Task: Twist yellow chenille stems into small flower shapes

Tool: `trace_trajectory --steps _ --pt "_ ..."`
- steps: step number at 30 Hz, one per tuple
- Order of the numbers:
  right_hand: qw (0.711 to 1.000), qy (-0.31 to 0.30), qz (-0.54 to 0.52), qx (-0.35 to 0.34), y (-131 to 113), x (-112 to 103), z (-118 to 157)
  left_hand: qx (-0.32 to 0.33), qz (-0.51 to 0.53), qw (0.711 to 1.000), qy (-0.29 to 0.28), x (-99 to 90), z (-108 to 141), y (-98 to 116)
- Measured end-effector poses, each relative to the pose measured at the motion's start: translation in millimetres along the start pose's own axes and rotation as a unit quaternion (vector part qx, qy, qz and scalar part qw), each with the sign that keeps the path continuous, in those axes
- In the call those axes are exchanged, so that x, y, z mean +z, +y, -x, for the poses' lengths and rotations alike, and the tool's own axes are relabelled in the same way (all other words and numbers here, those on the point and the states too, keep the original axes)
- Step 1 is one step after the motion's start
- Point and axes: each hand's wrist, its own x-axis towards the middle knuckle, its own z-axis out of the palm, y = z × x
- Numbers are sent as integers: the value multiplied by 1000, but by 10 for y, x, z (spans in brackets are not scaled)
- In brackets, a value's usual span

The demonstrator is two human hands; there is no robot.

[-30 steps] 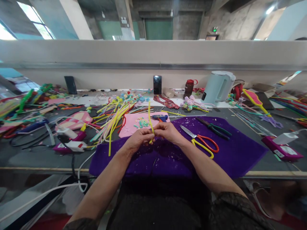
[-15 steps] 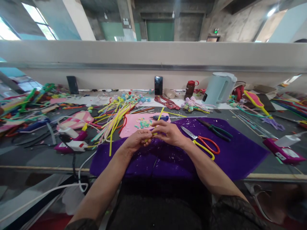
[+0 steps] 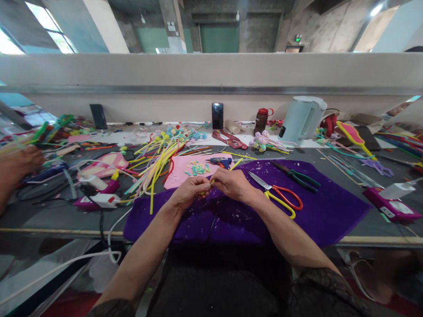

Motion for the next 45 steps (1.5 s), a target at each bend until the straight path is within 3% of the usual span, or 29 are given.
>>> trace_trajectory --steps 4,6,10,12,14,16,19,22,25,28,31,33,40,45 --pt "993 -11 40 106 -16 14 1 99 -169 978 71 65 -4 -30" --pt "987 -17 33 154 -18 21 -13 168 -301 931 122 114 8 -45" --pt "973 -22 -3 229 -18 15 -64 271 -496 800 200 207 37 -89" --pt "969 -22 -18 245 -24 11 -81 283 -518 777 218 227 39 -107" --pt "972 -7 -23 235 -45 13 -79 274 -490 798 219 218 28 -110" --pt "978 56 0 200 -87 21 -54 246 -413 850 214 181 9 -94" --pt "983 153 42 88 -175 44 8 169 -220 941 194 91 -16 -46" --pt "993 106 45 -3 -221 96 52 74 -3 984 163 2 -16 12" --pt "998 39 19 48 -170 164 52 -9 124 988 93 -44 7 55" --pt "990 69 -77 94 -79 170 31 -50 147 988 19 -43 32 67" --pt "984 98 -144 36 -49 94 12 -52 134 989 -22 -26 48 61" --pt "986 78 -149 -14 -63 38 3 -52 129 990 -38 -21 53 56" --pt "993 33 -100 -43 -47 27 22 -66 115 989 -60 -20 69 29" --pt "998 49 -32 18 -67 70 35 -3 57 998 2 28 51 -1"
